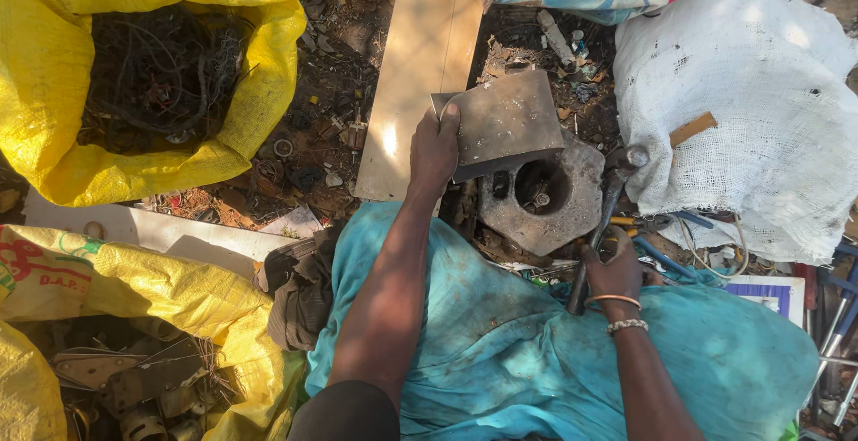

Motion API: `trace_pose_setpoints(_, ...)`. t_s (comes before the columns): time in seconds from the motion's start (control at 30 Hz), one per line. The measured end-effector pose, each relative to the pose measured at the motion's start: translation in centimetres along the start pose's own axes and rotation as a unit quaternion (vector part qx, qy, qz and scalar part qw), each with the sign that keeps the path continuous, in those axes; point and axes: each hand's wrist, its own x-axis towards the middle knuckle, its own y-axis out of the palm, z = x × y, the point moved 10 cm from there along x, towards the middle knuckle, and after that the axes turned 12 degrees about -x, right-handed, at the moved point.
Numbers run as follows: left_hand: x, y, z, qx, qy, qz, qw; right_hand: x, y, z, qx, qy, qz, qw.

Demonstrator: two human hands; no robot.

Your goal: The person sits on the ground in a scrap yard, picks up flat metal pieces from sacks and the ground, and hammers them flat on a hexagonal stone block. They place the hammered pieces on a wooden board and continue handling more metal pieces.

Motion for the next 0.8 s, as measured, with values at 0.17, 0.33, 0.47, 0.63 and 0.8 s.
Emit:
trace_pose_setpoints(0.17,0.1,0.3,0.1,-0.033,0.014,0.015,0.999,1.9,4.5,-3.3,0.286,0.136,0.059,0.947)
trace_pose_setpoints(0.33,0.6,-0.9,0.0,0.007,0.022,0.008,1.0,0.9,2.8,-0.6,0.422,0.198,0.101,0.879)
trace_pose_setpoints(0.47,0.9,-0.9,0.6,-0.046,-0.027,0.085,0.995,-2.7,-5.9,5.2,0.474,0.102,-0.025,0.874)
trace_pose_setpoints(0.63,0.8,-1.6,1.1,-0.021,-0.071,0.087,0.993,-6.3,-22.8,14.0,0.42,-0.165,-0.274,0.849)
trace_pose_setpoints(0.8,0.8,-1.4,0.4,0.009,-0.043,0.081,0.996,-5.7,-27.3,17.3,0.327,-0.203,-0.366,0.847)
